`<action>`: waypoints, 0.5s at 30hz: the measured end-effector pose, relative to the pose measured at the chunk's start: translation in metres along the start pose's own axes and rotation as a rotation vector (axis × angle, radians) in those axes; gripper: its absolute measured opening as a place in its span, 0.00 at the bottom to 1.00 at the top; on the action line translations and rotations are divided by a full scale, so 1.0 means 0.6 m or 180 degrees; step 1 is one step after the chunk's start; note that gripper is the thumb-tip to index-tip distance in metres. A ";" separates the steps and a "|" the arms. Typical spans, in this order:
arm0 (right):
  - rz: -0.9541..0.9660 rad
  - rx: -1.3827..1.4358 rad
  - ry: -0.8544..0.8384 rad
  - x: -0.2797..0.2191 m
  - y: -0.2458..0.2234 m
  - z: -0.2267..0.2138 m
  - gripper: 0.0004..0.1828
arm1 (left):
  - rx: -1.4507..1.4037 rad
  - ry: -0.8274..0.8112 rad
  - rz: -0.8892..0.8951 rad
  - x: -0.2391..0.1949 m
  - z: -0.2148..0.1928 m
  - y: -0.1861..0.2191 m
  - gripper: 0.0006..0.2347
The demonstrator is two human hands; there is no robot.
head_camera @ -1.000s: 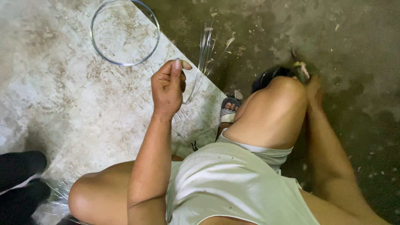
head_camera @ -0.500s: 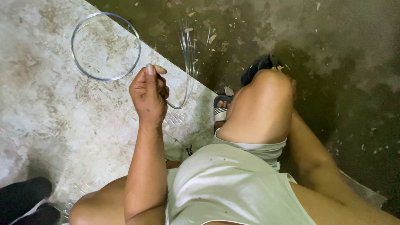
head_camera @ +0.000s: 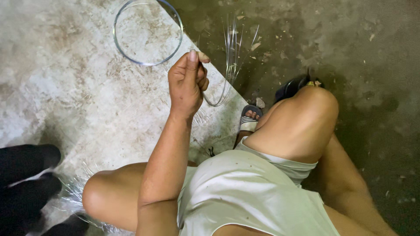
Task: The person sits on the floor and bends a long piece of metal wire into a circular shape. They use pliers to cut the wire and then continue to bend and shape it by hand.
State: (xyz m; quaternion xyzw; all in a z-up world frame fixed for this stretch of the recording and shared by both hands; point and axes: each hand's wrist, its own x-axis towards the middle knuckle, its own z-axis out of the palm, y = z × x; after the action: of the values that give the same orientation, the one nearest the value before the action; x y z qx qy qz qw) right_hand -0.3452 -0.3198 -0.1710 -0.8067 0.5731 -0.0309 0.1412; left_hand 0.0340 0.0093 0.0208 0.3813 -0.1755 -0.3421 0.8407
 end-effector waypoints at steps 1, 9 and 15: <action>0.0007 0.0125 0.0084 0.002 -0.007 -0.020 0.16 | -0.0018 0.0008 0.0012 0.001 -0.001 0.001 0.14; -0.1930 0.1932 0.0434 -0.002 -0.260 -0.260 0.13 | -0.0386 0.0064 0.0203 0.011 -0.004 0.017 0.13; -0.4161 0.1272 -0.1486 -0.191 -0.550 -0.195 0.35 | -0.0904 0.0376 0.0356 0.012 -0.027 0.027 0.13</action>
State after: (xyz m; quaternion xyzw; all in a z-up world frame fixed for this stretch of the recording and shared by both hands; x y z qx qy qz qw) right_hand -0.1067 -0.1352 0.0406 -0.9289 -0.0884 -0.0401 0.3575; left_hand 0.0556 0.0203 0.0229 0.2677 -0.0966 -0.2932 0.9127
